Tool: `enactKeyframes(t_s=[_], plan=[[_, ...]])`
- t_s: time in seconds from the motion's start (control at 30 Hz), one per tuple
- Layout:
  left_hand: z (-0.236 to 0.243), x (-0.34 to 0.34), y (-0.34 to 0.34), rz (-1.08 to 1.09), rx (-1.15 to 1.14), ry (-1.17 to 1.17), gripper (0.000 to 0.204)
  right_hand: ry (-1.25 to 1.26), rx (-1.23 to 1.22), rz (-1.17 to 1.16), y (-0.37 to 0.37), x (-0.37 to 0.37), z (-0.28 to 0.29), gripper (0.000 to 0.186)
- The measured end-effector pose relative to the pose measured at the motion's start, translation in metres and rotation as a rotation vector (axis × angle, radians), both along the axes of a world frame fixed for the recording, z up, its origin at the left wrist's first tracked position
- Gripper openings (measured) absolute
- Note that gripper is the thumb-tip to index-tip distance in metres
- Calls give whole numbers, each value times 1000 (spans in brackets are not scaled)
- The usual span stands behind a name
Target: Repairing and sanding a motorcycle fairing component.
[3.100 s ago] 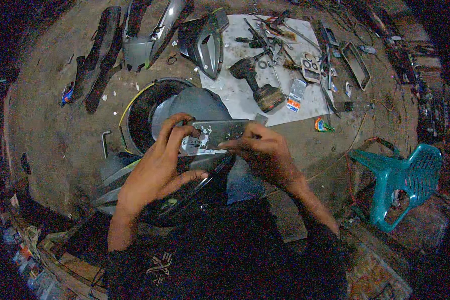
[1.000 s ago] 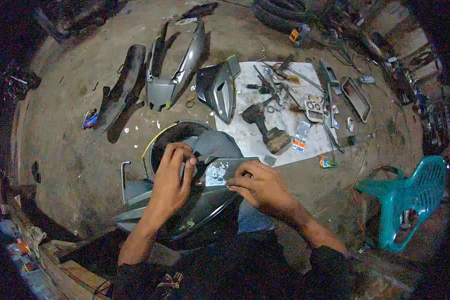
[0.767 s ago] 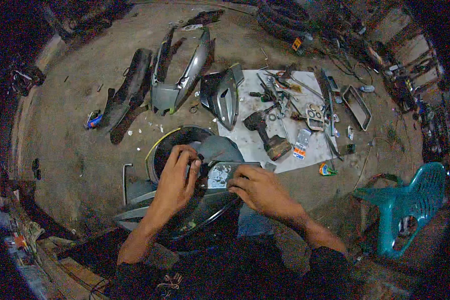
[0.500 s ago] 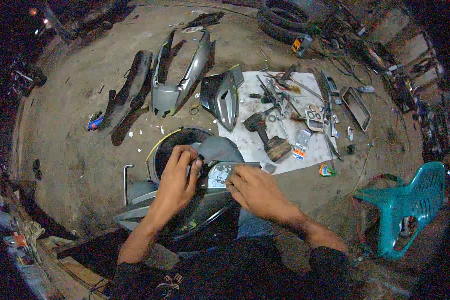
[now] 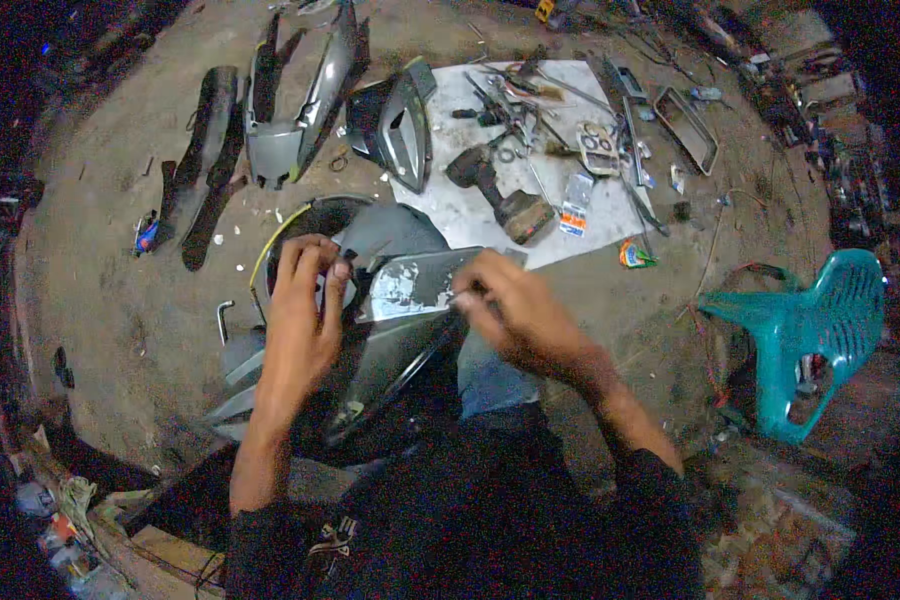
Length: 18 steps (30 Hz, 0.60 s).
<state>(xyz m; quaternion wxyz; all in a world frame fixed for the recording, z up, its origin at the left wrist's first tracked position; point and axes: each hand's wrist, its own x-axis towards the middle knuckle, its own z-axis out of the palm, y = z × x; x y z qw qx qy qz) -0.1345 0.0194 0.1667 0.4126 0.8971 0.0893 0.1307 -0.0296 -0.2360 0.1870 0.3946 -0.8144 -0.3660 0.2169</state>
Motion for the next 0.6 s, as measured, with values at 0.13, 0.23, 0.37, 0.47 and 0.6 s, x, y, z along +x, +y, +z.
enactKeyframes(t_s=[0.13,0.23,0.37,0.47,0.6], plan=[[0,0,-2,2,-13,-16,17,-47,-357,-207,-46,15,2,26],[1,-1,-3,9,-16,1,16,-196,-440,-175,-74,19,-16,26],[0,-3,-6,-25,-39,31,15,-126,-515,-274,-62,15,1,23],[4,-2,-9,-79,36,5,15,19,-287,-468,-42,9,10,20],[6,-4,-13,-206,101,33,20,-390,76,-185,-1,-1,17,22]])
